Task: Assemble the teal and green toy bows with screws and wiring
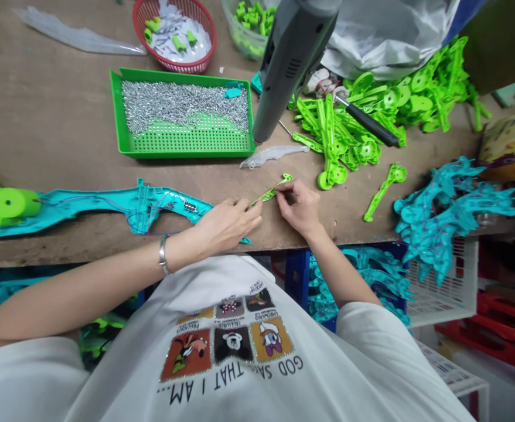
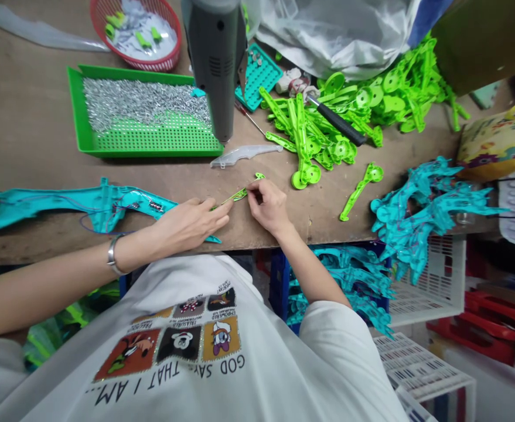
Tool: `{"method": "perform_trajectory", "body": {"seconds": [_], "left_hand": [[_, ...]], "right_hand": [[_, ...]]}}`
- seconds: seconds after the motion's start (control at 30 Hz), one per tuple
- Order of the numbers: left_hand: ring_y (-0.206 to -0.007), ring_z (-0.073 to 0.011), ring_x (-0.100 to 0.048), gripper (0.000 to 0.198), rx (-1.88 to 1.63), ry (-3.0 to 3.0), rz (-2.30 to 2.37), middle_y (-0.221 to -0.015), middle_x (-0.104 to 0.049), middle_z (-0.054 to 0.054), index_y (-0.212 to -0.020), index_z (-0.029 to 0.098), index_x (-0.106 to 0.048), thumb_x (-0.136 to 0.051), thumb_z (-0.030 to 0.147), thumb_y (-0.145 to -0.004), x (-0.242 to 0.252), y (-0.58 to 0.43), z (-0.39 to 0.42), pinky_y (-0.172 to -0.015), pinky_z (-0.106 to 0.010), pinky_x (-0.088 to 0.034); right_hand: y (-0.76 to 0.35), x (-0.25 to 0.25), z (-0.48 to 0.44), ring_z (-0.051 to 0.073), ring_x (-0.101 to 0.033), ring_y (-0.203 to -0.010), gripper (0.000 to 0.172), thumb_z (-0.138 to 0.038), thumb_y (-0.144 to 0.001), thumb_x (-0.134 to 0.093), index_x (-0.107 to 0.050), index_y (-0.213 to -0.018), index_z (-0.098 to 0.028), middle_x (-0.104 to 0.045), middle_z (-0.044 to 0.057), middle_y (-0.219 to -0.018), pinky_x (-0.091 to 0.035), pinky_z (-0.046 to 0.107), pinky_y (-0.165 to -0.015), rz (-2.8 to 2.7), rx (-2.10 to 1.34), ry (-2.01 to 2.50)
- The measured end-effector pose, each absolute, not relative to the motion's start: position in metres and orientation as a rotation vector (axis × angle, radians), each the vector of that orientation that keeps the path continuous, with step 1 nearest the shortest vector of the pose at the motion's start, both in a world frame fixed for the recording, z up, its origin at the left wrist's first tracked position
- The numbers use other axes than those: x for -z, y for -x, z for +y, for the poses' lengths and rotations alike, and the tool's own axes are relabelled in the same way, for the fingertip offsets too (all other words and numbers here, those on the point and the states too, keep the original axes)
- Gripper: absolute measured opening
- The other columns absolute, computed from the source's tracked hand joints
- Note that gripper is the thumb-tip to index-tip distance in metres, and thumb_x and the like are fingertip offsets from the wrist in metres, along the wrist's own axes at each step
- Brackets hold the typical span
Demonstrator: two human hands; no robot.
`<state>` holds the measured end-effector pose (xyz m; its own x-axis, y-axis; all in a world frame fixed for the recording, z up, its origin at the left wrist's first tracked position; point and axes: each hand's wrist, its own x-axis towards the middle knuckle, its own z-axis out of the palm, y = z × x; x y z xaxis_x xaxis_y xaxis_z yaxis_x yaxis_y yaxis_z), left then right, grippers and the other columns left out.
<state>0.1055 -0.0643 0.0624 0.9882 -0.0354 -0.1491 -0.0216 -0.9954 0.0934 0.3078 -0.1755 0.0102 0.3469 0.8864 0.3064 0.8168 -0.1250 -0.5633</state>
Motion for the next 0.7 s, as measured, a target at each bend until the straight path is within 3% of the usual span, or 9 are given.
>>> {"method": "perform_trajectory", "body": {"seconds": [0.2,0.37,0.47,0.6,0.7], "left_hand": [[-0.103,-0.026,-0.06,0.029,0.259,-3.096,-0.076,-0.154,-0.051,-0.01,-0.117,0.02,-0.066,-0.048,0.01,-0.096,-0.064,-0.105,-0.064,-0.074,-0.037,-0.047],[-0.103,-0.0259,-0.059,0.028,0.216,-3.087,-0.087,-0.153,-0.052,-0.009,-0.116,0.02,-0.066,-0.046,0.012,-0.098,-0.062,-0.103,-0.062,-0.074,-0.037,-0.047],[-0.103,-0.0259,-0.059,0.03,0.221,-3.083,-0.102,-0.155,-0.051,-0.009,-0.116,0.02,-0.066,-0.042,0.011,-0.099,-0.062,-0.101,-0.061,-0.073,-0.038,-0.046],[-0.106,-0.0267,-0.059,0.034,0.242,-3.085,-0.066,-0.164,-0.04,-0.007,-0.118,0.018,-0.067,-0.042,0.009,-0.097,-0.065,-0.097,-0.062,-0.073,-0.039,-0.046],[-0.112,-0.0289,-0.059,0.039,0.212,-3.069,0.04,-0.167,-0.034,-0.009,-0.123,0.015,-0.068,-0.041,0.007,-0.096,-0.067,-0.092,-0.066,-0.086,-0.044,-0.048]], "right_hand": [[-0.308,-0.004,-0.183,0.023,-0.073,-0.085,0.019,-0.016,-0.094,-0.049,-0.067,-0.092,-0.023,-0.077,0.01,-0.089,-0.057,0.037,-0.075,-1.74,0.012,1.916],[-0.302,0.004,-0.196,0.024,-0.071,-0.117,0.029,-0.01,-0.097,-0.043,-0.07,-0.102,-0.019,-0.078,0.013,-0.114,-0.056,0.039,-0.093,-1.873,0.125,1.89],[-0.299,0.003,-0.199,0.022,-0.068,-0.124,0.031,-0.009,-0.098,-0.041,-0.071,-0.101,-0.018,-0.076,0.014,-0.121,-0.056,0.037,-0.1,-1.917,0.101,1.902],[-0.302,-0.009,-0.197,0.023,-0.071,-0.118,0.029,-0.012,-0.097,-0.043,-0.071,-0.102,-0.021,-0.078,0.012,-0.117,-0.058,0.039,-0.101,-1.764,-0.103,1.902],[-0.306,-0.023,-0.191,0.021,-0.077,-0.101,0.018,-0.019,-0.095,-0.054,-0.072,-0.099,-0.022,-0.08,0.007,-0.105,-0.061,0.036,-0.092,-1.468,-0.259,1.922]]}}
